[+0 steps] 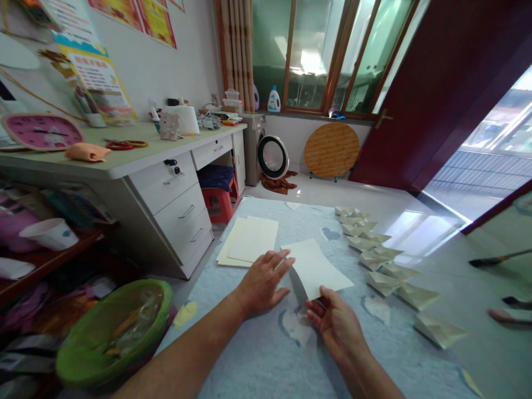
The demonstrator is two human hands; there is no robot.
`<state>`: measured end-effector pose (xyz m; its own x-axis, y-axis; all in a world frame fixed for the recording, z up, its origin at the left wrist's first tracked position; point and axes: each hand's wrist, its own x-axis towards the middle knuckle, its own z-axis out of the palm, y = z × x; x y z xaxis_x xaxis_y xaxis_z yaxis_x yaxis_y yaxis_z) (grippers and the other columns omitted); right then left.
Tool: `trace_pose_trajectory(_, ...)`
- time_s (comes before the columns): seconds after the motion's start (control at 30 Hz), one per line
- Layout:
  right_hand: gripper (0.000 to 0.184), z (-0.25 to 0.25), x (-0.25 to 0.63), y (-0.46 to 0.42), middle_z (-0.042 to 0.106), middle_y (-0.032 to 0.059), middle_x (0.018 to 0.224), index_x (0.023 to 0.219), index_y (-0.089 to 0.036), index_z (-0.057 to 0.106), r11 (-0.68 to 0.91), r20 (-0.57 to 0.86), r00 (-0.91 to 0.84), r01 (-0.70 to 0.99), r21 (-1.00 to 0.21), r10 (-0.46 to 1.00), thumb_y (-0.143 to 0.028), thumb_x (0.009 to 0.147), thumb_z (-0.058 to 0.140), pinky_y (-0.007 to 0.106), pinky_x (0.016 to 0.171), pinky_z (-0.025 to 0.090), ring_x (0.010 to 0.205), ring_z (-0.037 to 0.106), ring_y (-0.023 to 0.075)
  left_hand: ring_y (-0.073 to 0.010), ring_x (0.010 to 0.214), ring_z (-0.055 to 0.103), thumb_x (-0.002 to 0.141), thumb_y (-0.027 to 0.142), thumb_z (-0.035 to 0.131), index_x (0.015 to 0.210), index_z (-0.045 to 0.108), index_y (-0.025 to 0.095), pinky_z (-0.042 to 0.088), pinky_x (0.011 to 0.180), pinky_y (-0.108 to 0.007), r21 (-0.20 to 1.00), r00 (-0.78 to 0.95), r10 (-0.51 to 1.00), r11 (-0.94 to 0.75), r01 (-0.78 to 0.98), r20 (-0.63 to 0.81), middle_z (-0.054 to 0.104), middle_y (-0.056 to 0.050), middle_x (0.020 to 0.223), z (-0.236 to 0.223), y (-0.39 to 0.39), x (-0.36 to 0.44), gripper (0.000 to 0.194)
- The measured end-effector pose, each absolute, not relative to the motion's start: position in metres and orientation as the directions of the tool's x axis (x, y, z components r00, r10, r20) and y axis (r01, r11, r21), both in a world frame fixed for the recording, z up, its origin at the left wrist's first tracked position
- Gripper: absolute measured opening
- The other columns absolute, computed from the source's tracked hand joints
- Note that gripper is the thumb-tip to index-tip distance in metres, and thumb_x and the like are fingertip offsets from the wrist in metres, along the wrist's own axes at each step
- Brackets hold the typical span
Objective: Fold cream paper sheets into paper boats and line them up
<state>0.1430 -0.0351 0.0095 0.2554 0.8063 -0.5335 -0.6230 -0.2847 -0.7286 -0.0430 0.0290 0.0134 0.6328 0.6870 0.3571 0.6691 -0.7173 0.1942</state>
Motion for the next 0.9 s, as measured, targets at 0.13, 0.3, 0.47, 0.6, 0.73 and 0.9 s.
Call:
trace_pose_trajectory(0.13, 0.039, 0.021, 0.132, -0.054, 0.067, 0.0002, 0.074, 0.092, -0.016, 0.059, -0.358, -0.494, 0.138, -0.529, -0.769, 0.858, -0.039, 0.067, 0.078, 0.021, 0.041, 0.049, 0.054, 0.063, 0.0132, -0.0249, 0.109, 0.054, 0.089, 0.023, 0.06, 0.117, 0.062, 0.021, 0.047, 0.096, -0.039, 0.19, 0.682, 0.615, -0.781, 0.595, 0.396, 0.056, -0.009, 0.135, 0.012, 0.018, -0.03, 0.028)
trace_pose_trajectory(0.3, 0.024, 0.025, 0.164, -0.062, 0.061, 0.0003, 0.064, 0.069, -0.017, 0.058, -0.395, -0.399, -0.139, 0.059, -0.917, 0.906, -0.039, 0.072, 0.064, 0.022, 0.045, 0.042, 0.055, 0.055, 0.0126, -0.0208, 0.091, 0.058, 0.089, 0.01, 0.054, 0.099, 0.068, 0.021, 0.05, 0.083, -0.033, 0.252, 0.649, 0.616, -0.782, 0.57, 0.447, 0.07, -0.005, 0.106, 0.008, 0.021, -0.029, 0.021)
trace_pose_trajectory(0.47, 0.011, 0.012, 0.218, -0.048, 0.056, -0.0012, 0.062, 0.068, -0.02, 0.054, -0.14, -0.173, 0.007, 0.62, -0.772, 0.985, -0.03, 0.071, 0.056, 0.026, 0.052, 0.04, 0.056, 0.05, 0.0137, -0.0198, 0.088, 0.061, 0.085, 0.004, 0.052, 0.104, 0.07, 0.019, 0.049, 0.08, -0.031, 0.353, 0.586, 0.629, -0.775, 0.524, 0.511, 0.073, -0.005, 0.101, 0.01, 0.022, -0.035, 0.03)
trace_pose_trajectory(0.6, 0.06, -0.002, 0.239, -0.036, 0.061, 0.0102, 0.113, 0.128, -0.02, 0.052, 0.036, 0.187, 0.148, 0.684, -0.729, 0.971, -0.033, 0.071, 0.061, 0.036, 0.076, 0.052, 0.087, 0.06, 0.0215, -0.0197, 0.089, 0.062, 0.086, 0.006, 0.051, 0.104, 0.069, 0.019, 0.048, 0.08, -0.031, 0.351, 0.628, 0.601, -0.799, 0.489, 0.494, 0.073, -0.006, 0.099, 0.017, 0.018, -0.031, 0.029)
trace_pose_trajectory(0.73, 0.042, -0.004, 0.243, -0.033, 0.05, 0.0099, 0.14, 0.117, -0.028, 0.066, 0.268, 0.307, -0.068, 0.688, -0.674, 0.949, -0.027, 0.075, 0.061, 0.047, 0.103, 0.042, 0.126, 0.048, 0.0292, -0.0198, 0.085, 0.063, 0.085, 0.009, 0.053, 0.099, 0.07, 0.02, 0.046, 0.077, -0.029, 0.325, 0.723, 0.577, -0.815, 0.48, 0.38, 0.073, -0.005, 0.093, 0.029, 0.012, -0.023, 0.024)
trace_pose_trajectory(0.9, 0.022, 0.01, 0.239, -0.041, 0.071, 0.0077, 0.101, 0.092, -0.023, 0.072, 0.316, 0.158, -0.323, 0.526, -0.79, 0.933, -0.029, 0.089, 0.051, 0.036, 0.089, 0.05, 0.097, 0.065, 0.0227, -0.0187, 0.079, 0.062, 0.087, 0.014, 0.051, 0.085, 0.069, 0.019, 0.042, 0.072, -0.027, 0.443, 0.728, 0.658, -0.72, 0.534, 0.191, 0.071, -0.004, 0.083, 0.037, -0.002, -0.022, 0.019)
